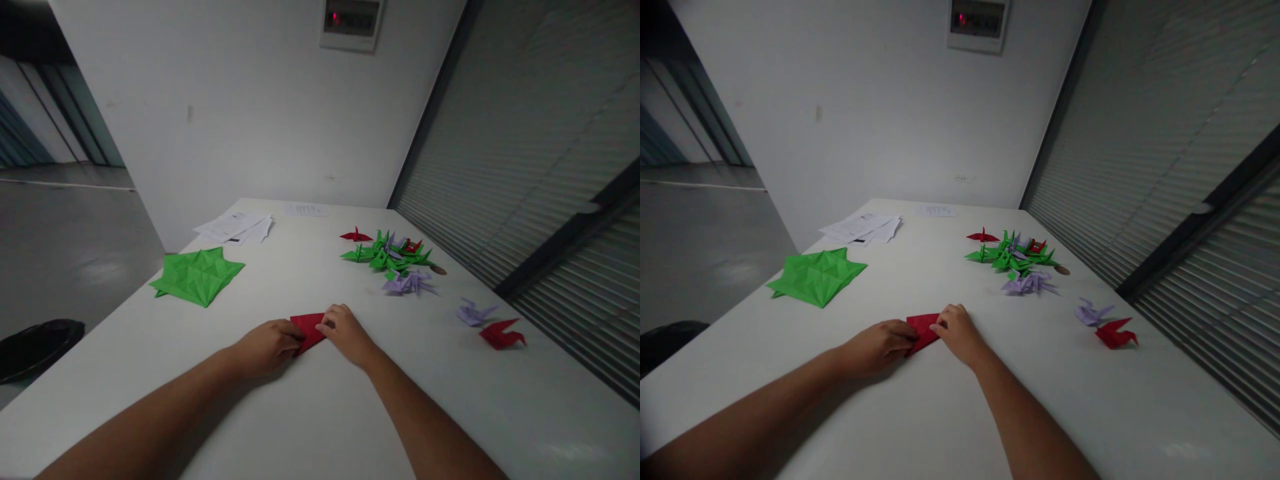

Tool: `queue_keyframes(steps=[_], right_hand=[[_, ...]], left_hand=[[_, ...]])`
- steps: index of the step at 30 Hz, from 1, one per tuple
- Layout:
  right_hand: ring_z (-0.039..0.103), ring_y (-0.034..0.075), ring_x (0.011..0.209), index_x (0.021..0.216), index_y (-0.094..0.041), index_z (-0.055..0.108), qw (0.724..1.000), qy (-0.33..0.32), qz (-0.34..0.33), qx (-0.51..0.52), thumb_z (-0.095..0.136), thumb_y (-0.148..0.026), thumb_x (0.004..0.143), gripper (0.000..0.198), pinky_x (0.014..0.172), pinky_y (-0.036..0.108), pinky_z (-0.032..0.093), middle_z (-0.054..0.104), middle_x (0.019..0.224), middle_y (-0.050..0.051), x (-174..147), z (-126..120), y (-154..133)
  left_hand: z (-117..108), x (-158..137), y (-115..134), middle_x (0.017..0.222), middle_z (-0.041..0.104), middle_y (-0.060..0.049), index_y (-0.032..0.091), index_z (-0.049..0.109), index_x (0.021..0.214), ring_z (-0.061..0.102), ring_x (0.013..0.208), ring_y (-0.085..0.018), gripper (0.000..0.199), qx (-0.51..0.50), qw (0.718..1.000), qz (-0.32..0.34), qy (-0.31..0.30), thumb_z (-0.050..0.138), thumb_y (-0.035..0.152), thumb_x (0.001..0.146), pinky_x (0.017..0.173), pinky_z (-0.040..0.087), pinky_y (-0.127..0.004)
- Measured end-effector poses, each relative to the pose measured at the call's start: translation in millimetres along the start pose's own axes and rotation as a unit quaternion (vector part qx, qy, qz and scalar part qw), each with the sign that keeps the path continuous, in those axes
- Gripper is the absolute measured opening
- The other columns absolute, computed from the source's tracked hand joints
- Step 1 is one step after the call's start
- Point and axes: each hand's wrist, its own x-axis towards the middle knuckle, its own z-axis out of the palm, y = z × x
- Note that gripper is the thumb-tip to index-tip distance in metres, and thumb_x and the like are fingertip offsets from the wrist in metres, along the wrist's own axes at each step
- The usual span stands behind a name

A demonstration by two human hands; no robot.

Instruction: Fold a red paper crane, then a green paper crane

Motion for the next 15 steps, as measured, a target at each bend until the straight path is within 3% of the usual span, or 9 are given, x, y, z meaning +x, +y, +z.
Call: queue_keyframes(steps=[4,6,10,15], right_hand=[[0.058,0.022,0.088,0.069,-0.019,0.067,0.999,0.015,0.026,-0.024,0.079,-0.02,0.086,0.02,0.083,0.033,0.044,0.067,0.084,0.004,0.6,4.7,3.1],[0.058,0.022,0.088,0.07,-0.019,0.067,0.999,0.017,0.029,-0.036,0.079,-0.02,0.085,0.02,0.083,0.033,0.044,0.067,0.084,0.004,0.6,6.0,3.8],[0.058,0.022,0.089,0.069,-0.02,0.065,0.998,0.017,0.037,-0.053,0.08,-0.021,0.084,0.021,0.084,0.033,0.044,0.066,0.084,0.004,0.1,5.8,2.6],[0.056,0.022,0.087,0.07,-0.02,0.062,0.996,0.018,0.023,-0.083,0.081,-0.024,0.084,0.023,0.081,0.032,0.043,0.065,0.084,0.003,0.2,4.3,2.9]], left_hand=[[-1.3,0.2,3.5,0.108,0.074,-0.009,0.018,0.067,0.123,0.068,0.095,-0.021,0.042,-0.004,0.999,-0.034,0.005,0.054,0.002,0.086,0.087,0.054,-0.033],[-2.1,0.6,5.3,0.112,0.073,-0.01,0.02,0.065,0.129,0.068,0.098,-0.022,0.045,-0.002,1.0,-0.02,0.007,0.053,0.004,0.089,0.088,0.054,-0.033],[-0.8,0.4,4.8,0.111,0.071,-0.012,0.021,0.073,0.117,0.068,0.098,-0.022,0.029,0.023,0.999,0.035,0.018,0.054,0.013,0.097,0.089,0.053,-0.033],[1.2,-3.4,-1.4,0.111,0.07,-0.012,0.022,0.075,0.113,0.067,0.099,-0.023,0.026,0.053,0.996,0.07,0.017,0.059,0.015,0.094,0.09,0.053,-0.035]])
